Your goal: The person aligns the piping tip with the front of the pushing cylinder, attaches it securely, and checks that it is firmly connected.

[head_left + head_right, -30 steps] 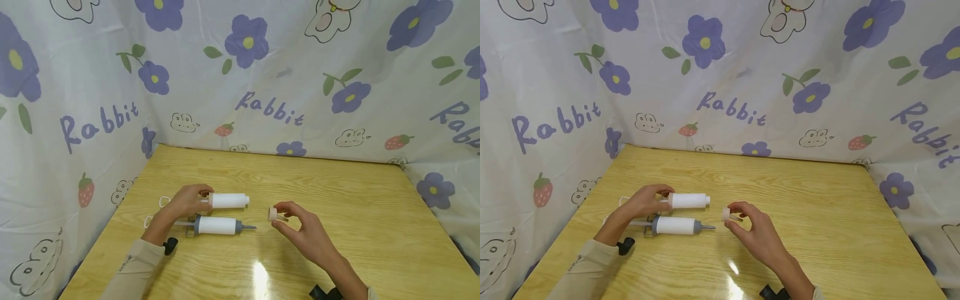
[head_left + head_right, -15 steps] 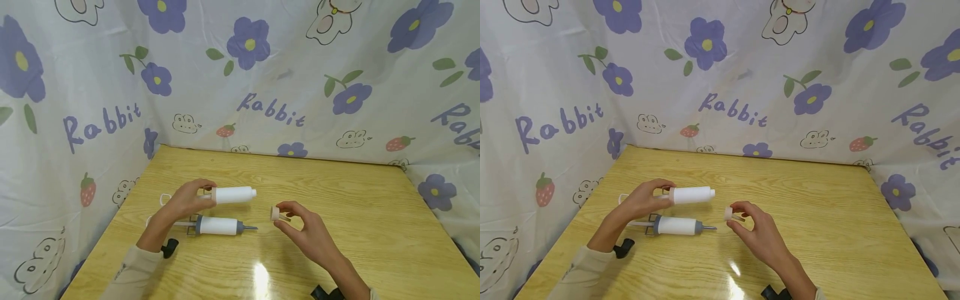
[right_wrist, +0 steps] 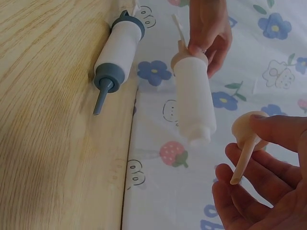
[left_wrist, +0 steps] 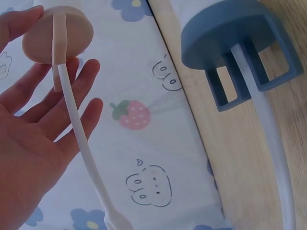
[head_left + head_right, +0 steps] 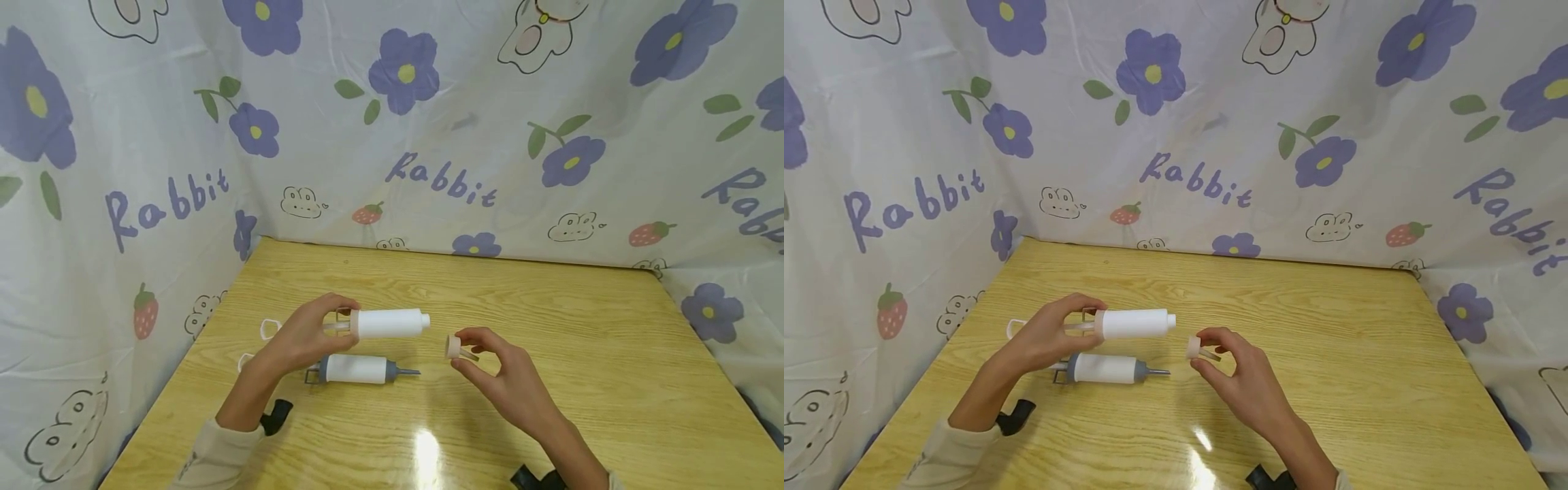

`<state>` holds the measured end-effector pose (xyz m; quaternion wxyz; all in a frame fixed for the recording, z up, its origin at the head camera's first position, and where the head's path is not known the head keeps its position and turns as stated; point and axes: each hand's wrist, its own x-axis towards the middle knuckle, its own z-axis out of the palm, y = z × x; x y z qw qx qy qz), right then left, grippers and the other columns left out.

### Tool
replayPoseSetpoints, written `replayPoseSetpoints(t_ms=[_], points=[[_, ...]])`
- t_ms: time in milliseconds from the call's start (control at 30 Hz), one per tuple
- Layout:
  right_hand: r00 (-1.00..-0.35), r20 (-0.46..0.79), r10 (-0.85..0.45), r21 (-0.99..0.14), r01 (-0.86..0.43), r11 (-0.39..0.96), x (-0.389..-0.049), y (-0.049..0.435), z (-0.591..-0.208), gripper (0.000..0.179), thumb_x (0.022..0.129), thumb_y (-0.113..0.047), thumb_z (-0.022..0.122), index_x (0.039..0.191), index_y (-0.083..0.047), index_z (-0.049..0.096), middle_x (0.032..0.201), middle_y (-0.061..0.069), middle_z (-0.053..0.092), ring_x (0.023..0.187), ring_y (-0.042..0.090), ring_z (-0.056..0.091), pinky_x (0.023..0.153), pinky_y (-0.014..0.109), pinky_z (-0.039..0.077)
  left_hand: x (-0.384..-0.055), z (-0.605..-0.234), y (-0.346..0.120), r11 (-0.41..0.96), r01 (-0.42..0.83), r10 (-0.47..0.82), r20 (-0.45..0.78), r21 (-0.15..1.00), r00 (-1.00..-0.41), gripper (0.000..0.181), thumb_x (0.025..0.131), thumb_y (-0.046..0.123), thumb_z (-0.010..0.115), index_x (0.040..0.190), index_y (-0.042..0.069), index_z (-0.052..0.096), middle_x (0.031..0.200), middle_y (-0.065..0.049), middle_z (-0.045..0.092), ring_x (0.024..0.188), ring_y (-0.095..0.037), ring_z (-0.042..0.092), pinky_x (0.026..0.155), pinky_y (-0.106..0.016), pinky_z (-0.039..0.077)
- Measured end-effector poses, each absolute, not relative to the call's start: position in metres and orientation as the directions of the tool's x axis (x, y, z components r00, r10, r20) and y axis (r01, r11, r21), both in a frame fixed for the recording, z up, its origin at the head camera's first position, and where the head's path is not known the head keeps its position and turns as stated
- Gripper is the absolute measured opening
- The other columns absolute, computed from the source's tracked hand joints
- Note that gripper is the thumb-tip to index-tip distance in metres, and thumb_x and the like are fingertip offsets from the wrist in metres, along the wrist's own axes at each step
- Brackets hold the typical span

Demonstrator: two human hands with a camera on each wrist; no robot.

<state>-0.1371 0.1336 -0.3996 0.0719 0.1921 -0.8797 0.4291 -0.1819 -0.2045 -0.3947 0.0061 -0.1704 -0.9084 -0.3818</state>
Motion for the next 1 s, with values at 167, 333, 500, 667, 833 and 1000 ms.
replayPoseSetpoints(t_ms=[167,333,500,667,833,1000], points=[[-0.918,0.288,-0.271,-0.734,-0.394,0.553,-0.136,0.134,-0.398,0.031,0.095,-0.030,0.076,0.125,-0.027,0.068,0.122,-0.008,0.073,0.108,0.016,0.068,0.088,0.037,0.057,-0.178,-0.393,-0.204,0.633,0.343,0.313,0.175,0.694,-0.933,0.045,0.089,0.019,0.079,0.132,0.012,0.067,0.128,-0.007,0.068,0.116,-0.029,0.067,0.096,-0.054,0.054],[-0.919,0.289,-0.266,-0.733,-0.392,0.556,-0.136,0.135,-0.399,0.032,0.095,-0.030,0.076,0.126,-0.027,0.068,0.122,-0.007,0.073,0.107,0.016,0.068,0.087,0.037,0.057,-0.172,-0.393,-0.206,0.614,0.349,0.317,0.184,0.708,-0.930,0.044,0.089,0.018,0.079,0.131,0.011,0.067,0.126,-0.008,0.067,0.113,-0.031,0.068,0.095,-0.053,0.057],[-0.920,0.293,-0.262,-0.726,-0.392,0.565,-0.136,0.137,-0.398,0.032,0.095,-0.031,0.076,0.126,-0.027,0.068,0.122,-0.008,0.073,0.107,0.016,0.068,0.087,0.036,0.057,-0.167,-0.392,-0.206,0.606,0.346,0.312,0.187,0.716,-0.932,0.046,0.088,0.016,0.080,0.132,0.013,0.066,0.127,-0.007,0.067,0.114,-0.030,0.067,0.095,-0.052,0.057],[-0.918,0.304,-0.256,-0.722,-0.397,0.566,-0.136,0.139,-0.398,0.032,0.095,-0.030,0.077,0.125,-0.027,0.068,0.122,-0.009,0.073,0.106,0.015,0.068,0.088,0.036,0.057,-0.162,-0.389,-0.205,0.600,0.343,0.312,0.184,0.723,-0.932,0.046,0.088,0.016,0.080,0.132,0.014,0.066,0.129,-0.005,0.066,0.115,-0.029,0.067,0.093,-0.050,0.057],[-0.913,0.316,-0.259,-0.718,-0.409,0.564,-0.136,0.139,-0.398,0.031,0.095,-0.029,0.076,0.125,-0.027,0.068,0.122,-0.008,0.073,0.106,0.016,0.068,0.089,0.038,0.057,-0.157,-0.386,-0.204,0.601,0.357,0.319,0.195,0.715,-0.927,0.045,0.088,0.015,0.080,0.131,0.016,0.066,0.127,-0.004,0.066,0.114,-0.028,0.068,0.092,-0.048,0.057],[-0.915,0.312,-0.255,-0.718,-0.403,0.568,-0.135,0.140,-0.396,0.031,0.095,-0.028,0.077,0.125,-0.027,0.068,0.122,-0.009,0.073,0.106,0.015,0.068,0.089,0.037,0.057,-0.153,-0.384,-0.203,0.607,0.388,0.326,0.229,0.693,-0.917,0.044,0.088,0.013,0.081,0.129,0.015,0.066,0.126,-0.003,0.067,0.112,-0.026,0.069,0.091,-0.046,0.058]])
